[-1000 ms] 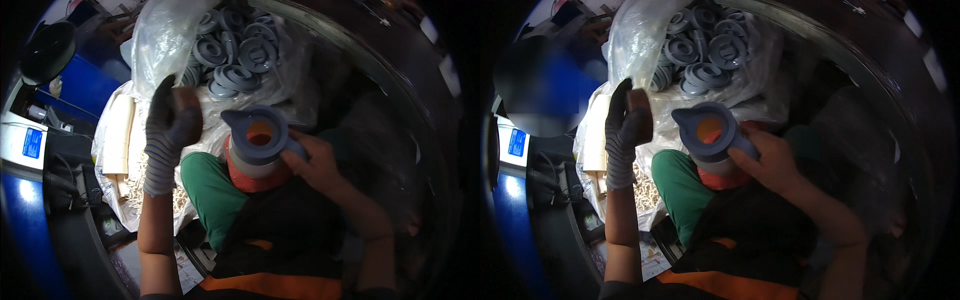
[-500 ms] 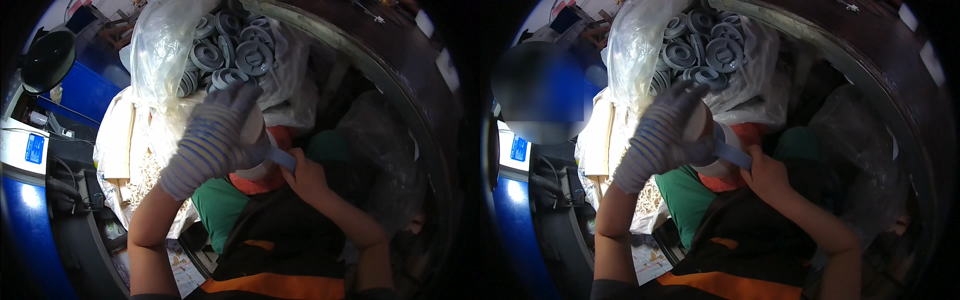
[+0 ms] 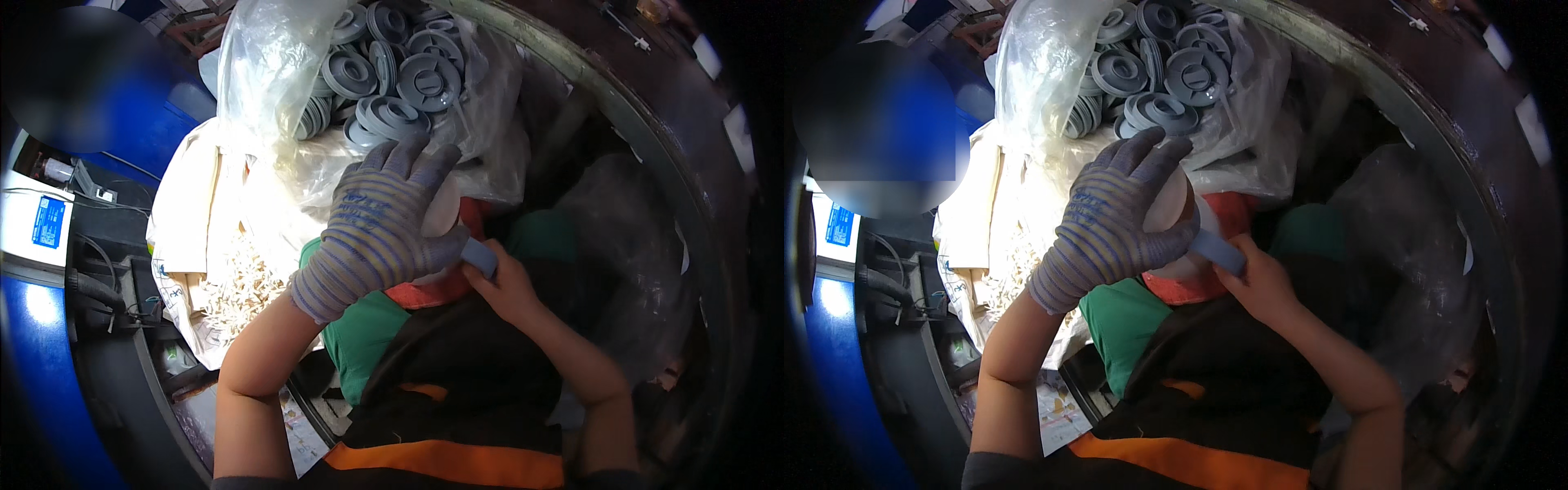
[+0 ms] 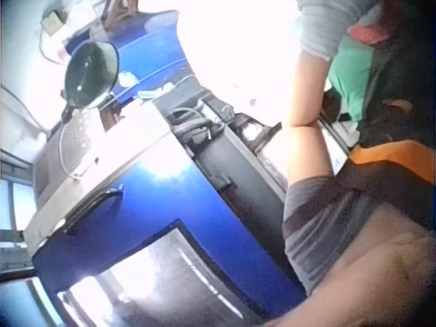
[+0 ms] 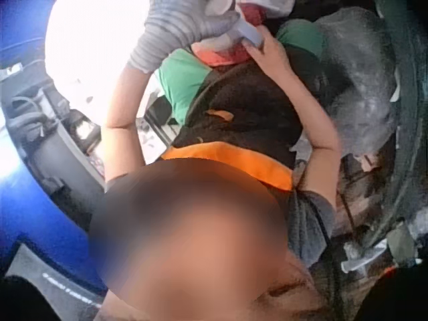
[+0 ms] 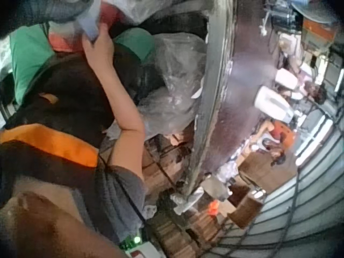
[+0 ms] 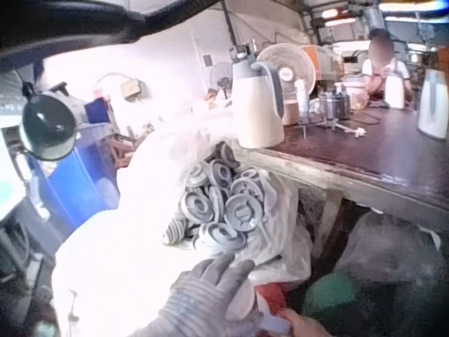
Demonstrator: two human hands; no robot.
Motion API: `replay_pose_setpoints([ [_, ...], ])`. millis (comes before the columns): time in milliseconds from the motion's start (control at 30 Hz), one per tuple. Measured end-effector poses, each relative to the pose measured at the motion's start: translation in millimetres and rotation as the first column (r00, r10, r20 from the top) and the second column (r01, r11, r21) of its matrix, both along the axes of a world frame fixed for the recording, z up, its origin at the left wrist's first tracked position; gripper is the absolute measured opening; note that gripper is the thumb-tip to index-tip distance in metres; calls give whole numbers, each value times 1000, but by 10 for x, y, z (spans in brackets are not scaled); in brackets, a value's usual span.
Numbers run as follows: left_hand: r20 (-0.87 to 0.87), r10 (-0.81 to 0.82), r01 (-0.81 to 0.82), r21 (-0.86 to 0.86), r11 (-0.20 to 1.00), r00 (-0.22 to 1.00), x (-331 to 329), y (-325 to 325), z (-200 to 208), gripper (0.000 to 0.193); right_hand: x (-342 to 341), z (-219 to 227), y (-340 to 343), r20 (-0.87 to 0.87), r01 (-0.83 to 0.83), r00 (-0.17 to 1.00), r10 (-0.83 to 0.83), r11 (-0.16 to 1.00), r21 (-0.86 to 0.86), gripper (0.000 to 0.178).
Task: The person repeatedly picks up white pitcher bodies and gray lids, inserts a small white insert into each pitcher, and secures the lid. The assembled pitchers are placed on a nearby table. The person handles the items one at a time throughout the clip.
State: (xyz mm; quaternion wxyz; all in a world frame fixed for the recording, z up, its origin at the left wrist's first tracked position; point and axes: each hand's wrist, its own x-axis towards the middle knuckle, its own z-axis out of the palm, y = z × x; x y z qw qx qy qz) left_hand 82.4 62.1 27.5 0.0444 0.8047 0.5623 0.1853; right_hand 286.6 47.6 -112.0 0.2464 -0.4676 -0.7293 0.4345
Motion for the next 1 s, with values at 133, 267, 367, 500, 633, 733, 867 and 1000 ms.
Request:
replay_pose_setpoints([
  [133,765,76,-72,-39,997,640,-292,33,-184,68,105,-285,37,-311,126,941,-135,991,-50,25],
  [267,752,505,-349,-379,857,424,-847,172,-1116,50,220,-4,132,-543,218,735,-406,900,-378,21],
  [367,362,281,-249,-134,959,889,-867,-63,-1890,57,195,185,185,-419,178,841,-343,906,-384,24],
  [500,929,361,-207,-339,918,77,-781,-30,-1451,34,150,323,220,-191,61,970,-150,912,-405,29],
  [633,738,361,227,-563,795,570,-780,-217,-558,32,-171,619,351,-25,-169,985,174,899,-405,33],
  [733,626,320,117,-554,824,711,-920,-306,-588,36,-423,665,571,-205,-251,965,165,806,-536,32],
  [867,567,415,-2,-590,808,712,-1309,-518,-783,32,-752,286,1358,-186,-120,981,60,936,-332,29],
  [1000,761,602,41,-612,790,-242,-1340,-842,-898,50,-1202,-155,2261,283,-69,958,-49,918,390,33],
])
